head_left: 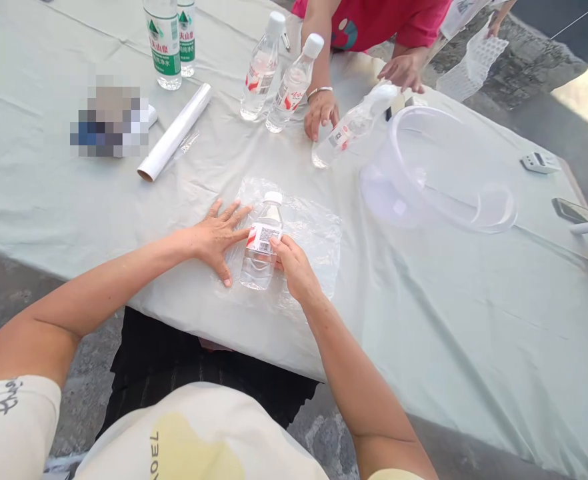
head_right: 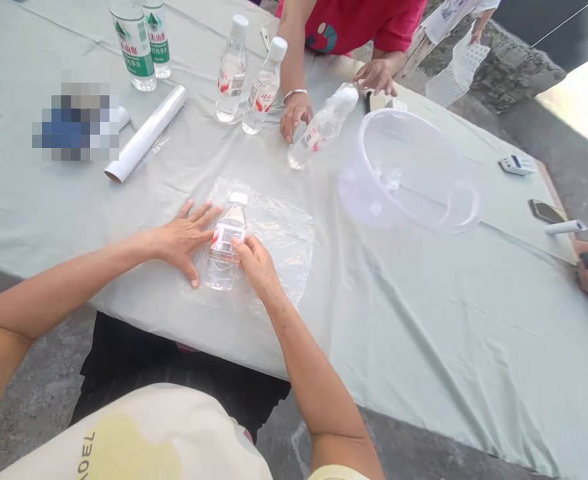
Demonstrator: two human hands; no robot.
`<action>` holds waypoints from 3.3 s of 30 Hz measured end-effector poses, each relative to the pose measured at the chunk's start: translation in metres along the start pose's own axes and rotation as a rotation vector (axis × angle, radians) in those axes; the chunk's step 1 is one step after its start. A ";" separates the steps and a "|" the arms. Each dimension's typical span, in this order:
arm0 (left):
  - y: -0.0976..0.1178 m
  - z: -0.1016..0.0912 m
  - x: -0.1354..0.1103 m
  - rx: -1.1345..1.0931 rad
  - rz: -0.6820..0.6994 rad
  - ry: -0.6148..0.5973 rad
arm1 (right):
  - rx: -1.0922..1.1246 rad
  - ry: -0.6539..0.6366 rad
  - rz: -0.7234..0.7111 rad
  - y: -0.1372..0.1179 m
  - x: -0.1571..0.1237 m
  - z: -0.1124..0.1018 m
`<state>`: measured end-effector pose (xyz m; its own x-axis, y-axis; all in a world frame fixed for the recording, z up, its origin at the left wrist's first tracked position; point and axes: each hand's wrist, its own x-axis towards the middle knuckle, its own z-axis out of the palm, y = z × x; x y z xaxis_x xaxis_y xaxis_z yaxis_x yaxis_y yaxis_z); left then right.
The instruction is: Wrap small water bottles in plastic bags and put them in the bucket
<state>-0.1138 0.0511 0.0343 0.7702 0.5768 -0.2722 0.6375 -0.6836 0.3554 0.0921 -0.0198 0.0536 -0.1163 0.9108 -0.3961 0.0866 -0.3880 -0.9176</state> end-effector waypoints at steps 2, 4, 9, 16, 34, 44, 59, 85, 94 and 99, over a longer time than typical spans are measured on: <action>-0.001 0.000 -0.003 0.004 -0.007 0.008 | -0.020 -0.003 -0.003 0.002 0.001 -0.001; -0.002 0.000 -0.008 0.007 -0.026 0.021 | -0.048 0.011 0.003 0.003 0.002 -0.002; -0.010 -0.006 -0.025 0.010 -0.154 0.076 | -0.214 0.064 0.054 -0.001 0.003 0.000; 0.015 0.011 -0.051 -0.049 -0.362 0.371 | -0.476 0.229 0.051 -0.005 0.002 0.011; 0.118 0.053 -0.043 -0.494 -0.322 0.954 | -0.664 0.366 -0.129 0.000 -0.006 -0.003; 0.148 0.067 -0.025 0.004 -0.137 0.932 | -0.756 -0.097 -1.021 -0.016 0.002 -0.003; 0.185 0.070 -0.004 0.213 -0.164 0.664 | -0.749 -0.190 -0.713 -0.009 0.093 -0.098; 0.231 0.079 0.045 0.119 0.189 0.234 | -0.853 0.245 -0.376 -0.012 0.017 -0.118; 0.183 0.035 -0.021 -0.325 0.233 -0.040 | -0.751 0.203 -0.316 -0.013 -0.011 -0.138; 0.148 0.003 -0.025 -0.619 -0.127 0.141 | -0.595 0.220 -0.254 0.010 -0.035 -0.159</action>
<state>-0.0389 -0.0653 0.0912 0.6528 0.7182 -0.2411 0.5624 -0.2462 0.7893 0.2539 -0.0327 0.0634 -0.0063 0.9953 -0.0966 0.6199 -0.0719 -0.7814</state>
